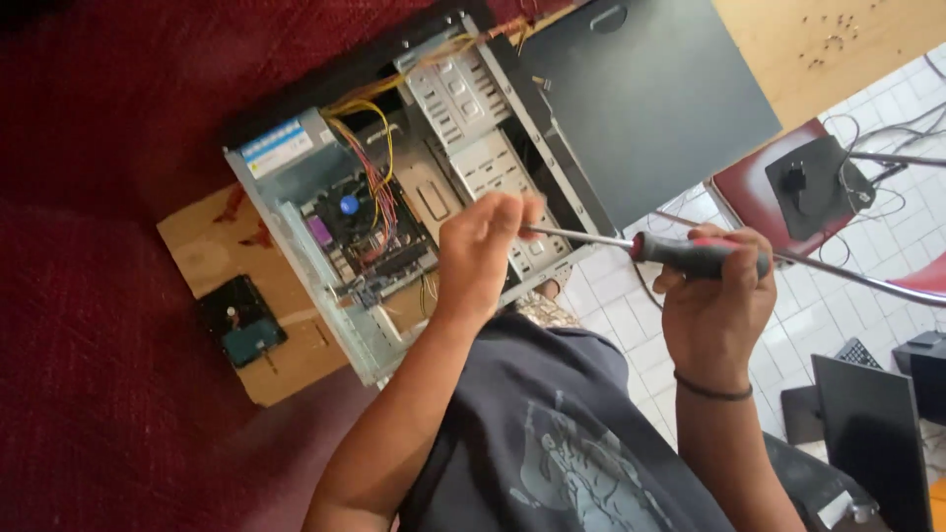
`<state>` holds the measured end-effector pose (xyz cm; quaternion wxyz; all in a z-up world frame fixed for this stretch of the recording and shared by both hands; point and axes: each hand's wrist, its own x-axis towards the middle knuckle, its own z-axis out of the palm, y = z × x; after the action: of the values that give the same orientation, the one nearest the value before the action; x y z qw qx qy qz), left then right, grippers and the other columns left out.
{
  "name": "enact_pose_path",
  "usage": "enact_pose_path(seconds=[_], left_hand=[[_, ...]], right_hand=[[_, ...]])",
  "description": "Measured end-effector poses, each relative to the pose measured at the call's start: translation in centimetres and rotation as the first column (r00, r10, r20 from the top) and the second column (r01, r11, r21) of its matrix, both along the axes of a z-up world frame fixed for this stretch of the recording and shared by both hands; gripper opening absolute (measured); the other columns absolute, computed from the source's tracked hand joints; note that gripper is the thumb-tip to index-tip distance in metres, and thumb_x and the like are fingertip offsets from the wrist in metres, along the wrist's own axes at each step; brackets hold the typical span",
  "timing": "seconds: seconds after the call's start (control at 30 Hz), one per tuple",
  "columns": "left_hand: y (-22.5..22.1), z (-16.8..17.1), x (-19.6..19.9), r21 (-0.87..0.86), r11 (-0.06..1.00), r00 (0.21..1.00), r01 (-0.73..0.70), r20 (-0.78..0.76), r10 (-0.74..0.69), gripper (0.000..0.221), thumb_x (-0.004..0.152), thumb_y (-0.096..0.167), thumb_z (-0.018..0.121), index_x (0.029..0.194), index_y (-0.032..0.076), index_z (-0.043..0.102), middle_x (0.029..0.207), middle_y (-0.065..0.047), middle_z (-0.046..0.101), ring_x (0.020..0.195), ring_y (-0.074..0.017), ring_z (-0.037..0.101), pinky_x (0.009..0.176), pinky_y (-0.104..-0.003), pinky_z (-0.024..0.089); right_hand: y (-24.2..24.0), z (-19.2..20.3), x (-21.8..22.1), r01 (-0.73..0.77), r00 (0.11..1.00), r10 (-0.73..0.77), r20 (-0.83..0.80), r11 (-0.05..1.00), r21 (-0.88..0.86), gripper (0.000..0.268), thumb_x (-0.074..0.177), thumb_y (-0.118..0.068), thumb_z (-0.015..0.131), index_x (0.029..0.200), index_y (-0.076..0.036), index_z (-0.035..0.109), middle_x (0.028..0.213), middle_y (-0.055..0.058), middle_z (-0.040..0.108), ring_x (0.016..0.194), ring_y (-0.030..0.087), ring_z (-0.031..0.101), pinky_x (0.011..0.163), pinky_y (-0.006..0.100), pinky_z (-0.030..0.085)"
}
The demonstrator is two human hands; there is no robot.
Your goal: Installing a hard disk drive into a computer case, connecting power/data cables, and securing it with screws using a screwdriver.
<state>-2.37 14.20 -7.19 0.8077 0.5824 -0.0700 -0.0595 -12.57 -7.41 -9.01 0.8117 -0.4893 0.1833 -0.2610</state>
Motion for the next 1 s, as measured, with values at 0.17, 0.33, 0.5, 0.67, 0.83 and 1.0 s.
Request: enact_pose_path(seconds=[0.17,0.33,0.5,0.67,0.83,1.0], left_hand=[[1.5,1.2,0.0,0.272,0.926,0.952,-0.261,0.235,0.199,0.062,0.106,0.058,0.036,0.121,0.003,0.061,0.105,-0.008,0.064,0.086,-0.0133,0.060,0.074,-0.021,0.052],[5.9,3.5,-4.7,0.055,0.972,0.954,-0.227,0.211,0.211,0.050,0.110,0.052,0.041,0.107,0.008,0.064,0.101,-0.002,0.062,0.094,-0.0144,0.059,0.090,-0.029,0.049],[11.6,4.6,-7.3,0.027,0.990,0.962,-0.136,0.242,0.126,0.045,0.110,0.051,0.044,0.107,0.011,0.066,0.111,-0.004,0.059,0.103,-0.0172,0.059,0.096,-0.032,0.049],[11.7,2.3,-8.4,-0.040,0.995,0.962,0.089,0.263,-0.076,0.041,0.110,0.049,0.046,0.108,0.013,0.068,0.122,-0.005,0.056,0.111,-0.0201,0.058,0.101,-0.036,0.049],[11.3,1.0,-9.2,-0.101,0.934,0.905,0.344,0.300,-0.301,0.037,0.109,0.047,0.049,0.108,0.016,0.069,0.132,-0.007,0.053,0.120,-0.0229,0.058,0.107,-0.039,0.049],[9.7,1.2,-8.4,-0.157,0.788,0.775,0.595,0.371,-0.511,0.033,0.109,0.045,0.051,0.109,0.018,0.071,0.142,-0.008,0.050,0.128,-0.0258,0.057,0.112,-0.042,0.049]], right_hand=[[-0.9,-0.9,0.6,-0.018,0.999,0.018,-0.043,1.000,0.005,0.029,0.100,-0.040,0.069,0.103,-0.012,0.061,0.105,0.010,0.066,0.056,0.027,0.057,0.058,0.033,0.052],[-7.2,-7.6,1.0,-0.084,0.977,-0.157,-0.145,0.341,-0.936,0.061,0.060,0.020,0.059,0.118,0.001,0.051,0.117,0.018,0.059,0.106,0.030,0.062,0.075,0.032,0.055],[-5.0,-5.4,2.2,0.051,0.989,-0.042,-0.139,0.997,0.062,0.031,0.089,-0.039,0.081,0.102,-0.017,0.063,0.097,0.003,0.073,0.090,0.028,0.073,0.074,0.030,0.053],[-4.3,-4.9,3.4,0.131,0.961,-0.113,-0.254,0.990,0.053,0.027,0.087,-0.031,0.078,0.103,-0.018,0.060,0.097,0.003,0.072,0.083,0.024,0.071,0.061,0.023,0.034],[-2.7,-3.8,2.9,-0.005,0.932,0.017,-0.363,0.999,0.035,0.027,0.085,-0.041,0.070,0.092,-0.015,0.069,0.096,0.000,0.067,0.067,0.010,0.051,0.058,0.018,0.032],[-4.6,-6.4,1.4,0.001,0.970,-0.009,-0.244,0.999,-0.034,0.027,0.095,-0.041,0.068,0.110,-0.021,0.060,0.110,0.005,0.073,0.073,0.017,0.056,0.062,0.028,0.040]])
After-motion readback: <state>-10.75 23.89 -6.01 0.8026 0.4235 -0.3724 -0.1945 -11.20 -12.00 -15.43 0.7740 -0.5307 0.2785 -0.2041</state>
